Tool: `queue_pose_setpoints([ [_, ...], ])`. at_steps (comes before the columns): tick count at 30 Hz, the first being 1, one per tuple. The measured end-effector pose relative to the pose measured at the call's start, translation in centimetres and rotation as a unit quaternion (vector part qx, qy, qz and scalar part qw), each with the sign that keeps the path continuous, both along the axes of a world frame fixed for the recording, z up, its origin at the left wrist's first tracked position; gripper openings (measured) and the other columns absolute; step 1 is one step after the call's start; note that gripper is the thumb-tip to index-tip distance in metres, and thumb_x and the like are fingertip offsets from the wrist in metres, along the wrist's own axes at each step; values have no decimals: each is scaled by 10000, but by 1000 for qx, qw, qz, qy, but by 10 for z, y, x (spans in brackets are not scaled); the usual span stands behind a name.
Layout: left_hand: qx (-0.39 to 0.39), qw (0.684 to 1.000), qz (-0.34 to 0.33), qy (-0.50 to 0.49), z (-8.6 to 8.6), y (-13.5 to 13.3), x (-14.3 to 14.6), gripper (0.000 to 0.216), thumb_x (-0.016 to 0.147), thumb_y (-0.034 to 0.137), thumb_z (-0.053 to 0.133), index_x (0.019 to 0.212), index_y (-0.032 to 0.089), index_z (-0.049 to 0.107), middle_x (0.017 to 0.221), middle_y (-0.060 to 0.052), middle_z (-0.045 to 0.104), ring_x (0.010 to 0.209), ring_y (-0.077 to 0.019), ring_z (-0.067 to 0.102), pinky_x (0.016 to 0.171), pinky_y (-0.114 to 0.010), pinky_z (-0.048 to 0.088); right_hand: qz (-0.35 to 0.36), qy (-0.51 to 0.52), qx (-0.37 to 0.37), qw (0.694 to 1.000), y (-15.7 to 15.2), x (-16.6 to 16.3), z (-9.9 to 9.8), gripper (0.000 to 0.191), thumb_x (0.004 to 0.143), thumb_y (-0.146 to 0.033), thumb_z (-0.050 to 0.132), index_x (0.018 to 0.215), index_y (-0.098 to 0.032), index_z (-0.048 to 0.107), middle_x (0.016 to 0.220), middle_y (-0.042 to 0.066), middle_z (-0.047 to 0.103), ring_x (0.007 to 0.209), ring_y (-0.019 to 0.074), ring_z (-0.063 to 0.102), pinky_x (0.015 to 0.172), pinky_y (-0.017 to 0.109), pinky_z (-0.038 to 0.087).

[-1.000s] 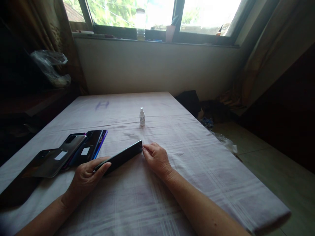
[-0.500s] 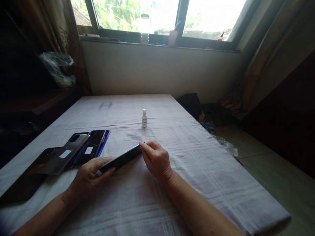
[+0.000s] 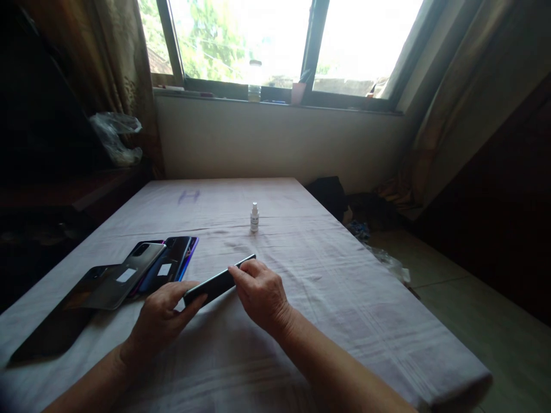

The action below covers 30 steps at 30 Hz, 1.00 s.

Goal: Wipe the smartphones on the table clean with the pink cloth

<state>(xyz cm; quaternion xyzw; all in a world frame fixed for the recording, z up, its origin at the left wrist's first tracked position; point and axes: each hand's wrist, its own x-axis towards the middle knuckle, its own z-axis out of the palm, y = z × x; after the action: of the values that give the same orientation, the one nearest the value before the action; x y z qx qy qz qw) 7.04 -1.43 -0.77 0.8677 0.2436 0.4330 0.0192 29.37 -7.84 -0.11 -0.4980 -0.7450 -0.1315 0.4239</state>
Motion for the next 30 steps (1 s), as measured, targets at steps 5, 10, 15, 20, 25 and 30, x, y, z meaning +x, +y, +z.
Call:
queue_pose_setpoints([
  [5,-14,999,3,-43,14,-3,-4,129,921,291,599,931,190,678,818,-21,752,732,-171,725,697,-251,553,14,19,4,1000,2,-13,8,265,953,-155,507,1125,-194,704,880,69,667,799,162,629,720,259,524],
  [10,-67,995,-9,-76,20,-8,-11,76,907,227,609,926,199,677,827,-9,732,746,-144,710,711,-214,553,33,62,4,998,5,-21,3,275,956,-146,499,1145,-208,689,885,65,661,805,156,630,732,265,535],
  [15,-108,990,-7,-90,14,-11,-14,89,909,247,618,942,208,692,851,-13,736,773,-153,718,722,-215,565,0,105,-2,994,9,-16,-10,276,947,-140,514,1151,-211,685,915,71,670,829,168,645,740,276,541],
  [20,-134,988,-24,-74,13,-12,-13,135,920,272,609,997,218,706,925,-34,753,841,-174,732,756,-232,580,31,109,6,994,6,-23,-7,308,939,-135,510,1183,-222,678,912,65,658,819,169,641,726,285,550],
  [25,-126,990,-29,-61,11,-12,-14,137,928,253,606,1028,219,693,941,-37,751,856,-168,729,766,-232,579,30,96,1,995,4,-25,-4,307,941,-141,502,1168,-233,687,930,67,659,827,165,642,729,284,556],
  [30,-110,992,-16,-55,5,-11,-14,192,947,273,575,1105,221,671,1025,-43,766,939,-182,738,838,-243,575,-16,94,4,995,7,-14,-12,297,933,-143,503,1141,-224,699,919,67,662,813,168,649,715,275,546],
])
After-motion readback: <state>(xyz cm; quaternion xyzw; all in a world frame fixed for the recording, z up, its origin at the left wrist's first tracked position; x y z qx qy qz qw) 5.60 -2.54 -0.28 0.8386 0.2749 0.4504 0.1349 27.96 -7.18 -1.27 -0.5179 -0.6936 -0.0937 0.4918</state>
